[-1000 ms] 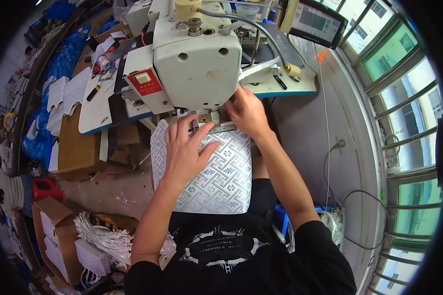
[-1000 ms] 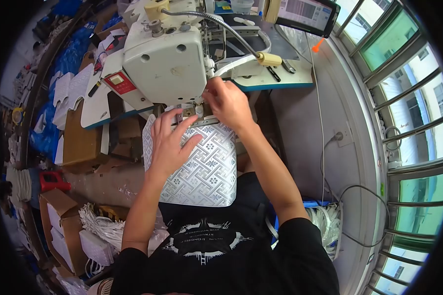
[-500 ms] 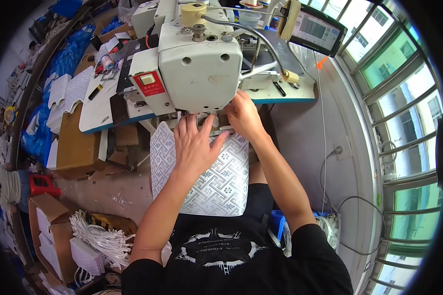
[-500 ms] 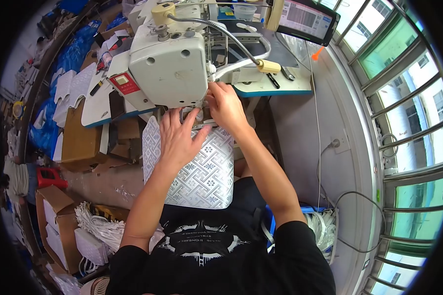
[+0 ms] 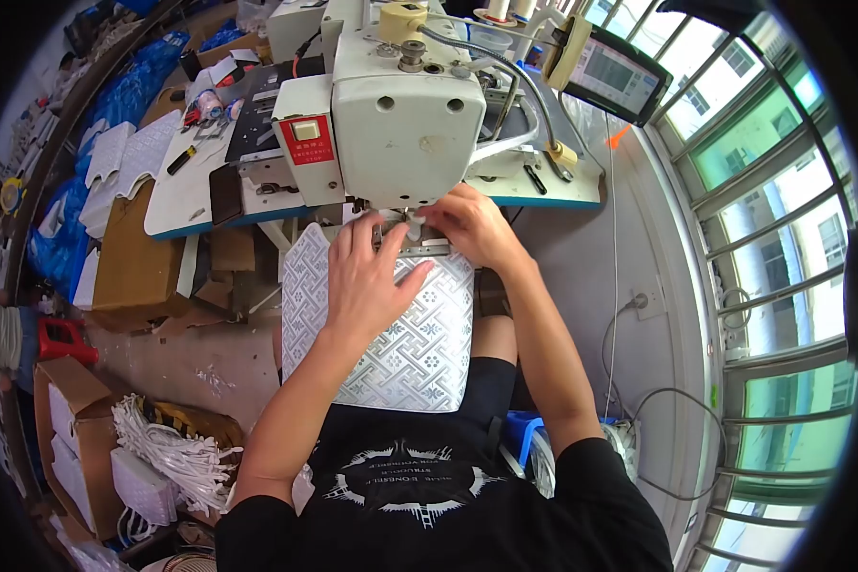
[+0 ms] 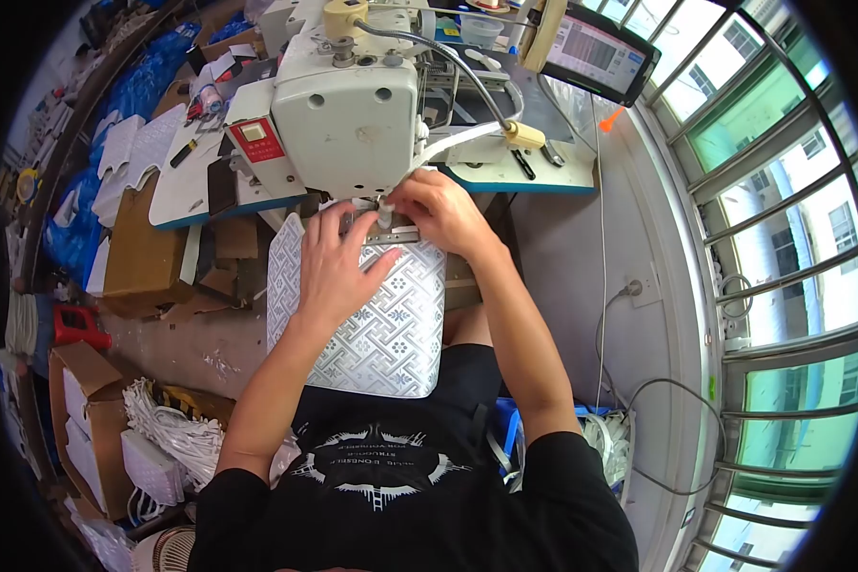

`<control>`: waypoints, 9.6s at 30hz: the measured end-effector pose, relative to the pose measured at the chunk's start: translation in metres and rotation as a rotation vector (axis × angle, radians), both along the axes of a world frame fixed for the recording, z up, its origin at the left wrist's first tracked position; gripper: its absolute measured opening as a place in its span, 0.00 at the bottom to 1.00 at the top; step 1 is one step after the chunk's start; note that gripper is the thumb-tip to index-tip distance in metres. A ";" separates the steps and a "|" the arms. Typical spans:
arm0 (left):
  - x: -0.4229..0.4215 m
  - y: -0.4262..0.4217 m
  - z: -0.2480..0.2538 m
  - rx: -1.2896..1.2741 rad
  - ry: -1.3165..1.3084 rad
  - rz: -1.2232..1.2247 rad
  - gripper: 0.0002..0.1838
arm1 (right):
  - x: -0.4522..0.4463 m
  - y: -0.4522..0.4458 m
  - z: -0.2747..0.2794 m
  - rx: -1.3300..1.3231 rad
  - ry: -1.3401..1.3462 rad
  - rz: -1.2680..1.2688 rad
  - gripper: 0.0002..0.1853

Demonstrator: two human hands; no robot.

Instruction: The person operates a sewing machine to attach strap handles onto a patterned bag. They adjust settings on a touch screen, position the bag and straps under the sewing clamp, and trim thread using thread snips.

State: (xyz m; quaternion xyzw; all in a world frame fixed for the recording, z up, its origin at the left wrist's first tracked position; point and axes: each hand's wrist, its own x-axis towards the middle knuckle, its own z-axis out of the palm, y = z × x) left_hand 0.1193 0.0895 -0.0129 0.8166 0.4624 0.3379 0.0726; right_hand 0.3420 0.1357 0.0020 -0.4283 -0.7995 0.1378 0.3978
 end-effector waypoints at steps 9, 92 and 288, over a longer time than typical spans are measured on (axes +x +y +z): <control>-0.003 0.005 0.001 0.085 0.011 -0.097 0.26 | -0.010 -0.003 0.005 -0.108 -0.045 -0.221 0.10; -0.006 0.000 0.020 0.022 0.150 -0.090 0.34 | 0.019 0.046 0.041 -0.564 -0.313 0.136 0.29; 0.017 -0.080 0.002 -1.028 -0.489 -0.664 0.11 | 0.012 -0.195 0.028 -0.578 0.203 0.040 0.28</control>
